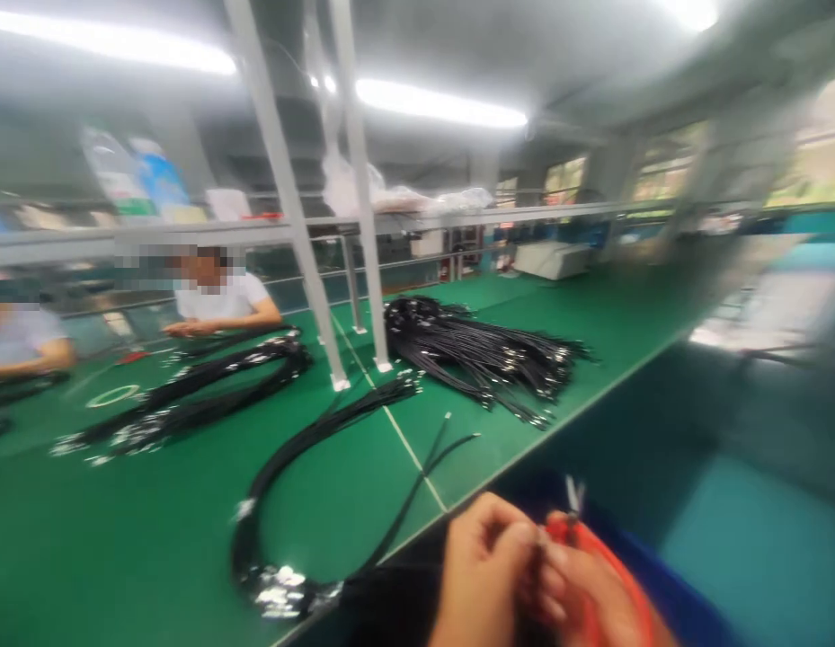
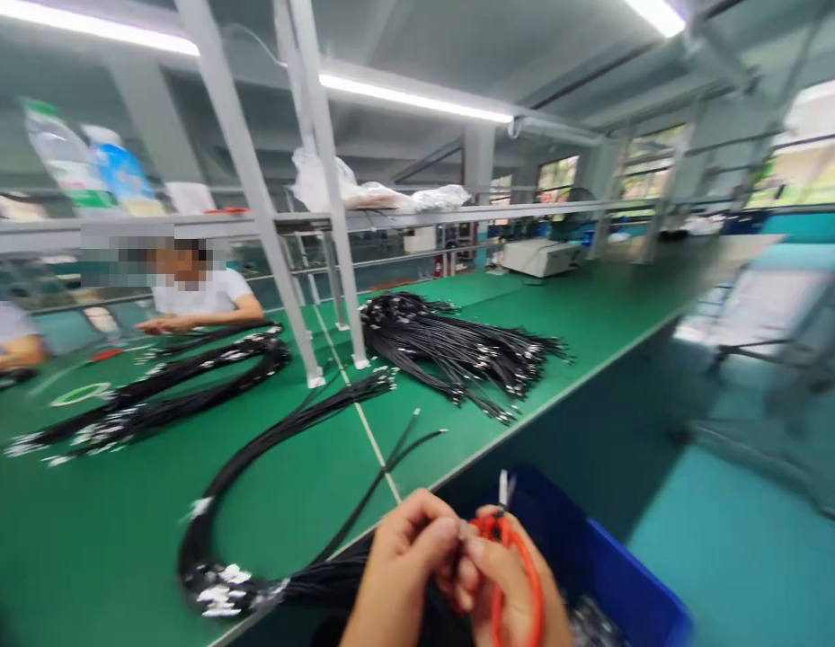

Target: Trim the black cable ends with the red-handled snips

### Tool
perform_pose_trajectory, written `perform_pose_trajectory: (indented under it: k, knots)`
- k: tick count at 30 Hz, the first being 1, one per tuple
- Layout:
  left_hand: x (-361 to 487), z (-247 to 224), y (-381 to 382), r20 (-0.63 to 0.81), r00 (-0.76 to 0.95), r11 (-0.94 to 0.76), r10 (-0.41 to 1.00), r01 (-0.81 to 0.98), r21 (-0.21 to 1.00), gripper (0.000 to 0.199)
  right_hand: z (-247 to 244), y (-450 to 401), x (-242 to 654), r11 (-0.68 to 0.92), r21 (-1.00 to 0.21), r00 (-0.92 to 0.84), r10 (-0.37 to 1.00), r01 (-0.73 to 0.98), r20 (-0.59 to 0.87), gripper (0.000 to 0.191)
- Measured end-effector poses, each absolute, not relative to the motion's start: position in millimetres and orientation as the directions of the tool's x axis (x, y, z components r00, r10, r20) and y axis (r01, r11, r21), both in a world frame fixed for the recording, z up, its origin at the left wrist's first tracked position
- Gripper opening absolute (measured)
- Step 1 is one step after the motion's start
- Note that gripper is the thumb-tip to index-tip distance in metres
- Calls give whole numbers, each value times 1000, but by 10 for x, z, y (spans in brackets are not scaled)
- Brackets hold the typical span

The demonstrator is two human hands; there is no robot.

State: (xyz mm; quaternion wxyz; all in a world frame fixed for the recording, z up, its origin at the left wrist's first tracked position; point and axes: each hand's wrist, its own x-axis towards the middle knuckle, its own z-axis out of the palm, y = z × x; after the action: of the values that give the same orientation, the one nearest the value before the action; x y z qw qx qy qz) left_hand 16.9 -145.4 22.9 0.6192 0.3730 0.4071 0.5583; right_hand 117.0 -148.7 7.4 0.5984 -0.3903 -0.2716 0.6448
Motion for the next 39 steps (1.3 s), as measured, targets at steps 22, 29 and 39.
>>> perform_pose_trajectory:
  k: [22, 29, 39]
  knots:
    - [-269, 333, -1393, 499, 124, -473, 858, 572, 670, 19, 284, -1526, 945, -157, -556, 42, 944, -816, -328, 19]
    - [-245, 339, -1420, 303, 105, -321, 947, 344, 883, 13, 274, -1553, 906, -121, -615, 44, 968, -779, -247, 10]
    - [-131, 359, -1452, -24, 96, 36, 995, -119, 992, 23, 479, -1547, 938, 18, -811, 293, 937, -584, -191, 36]
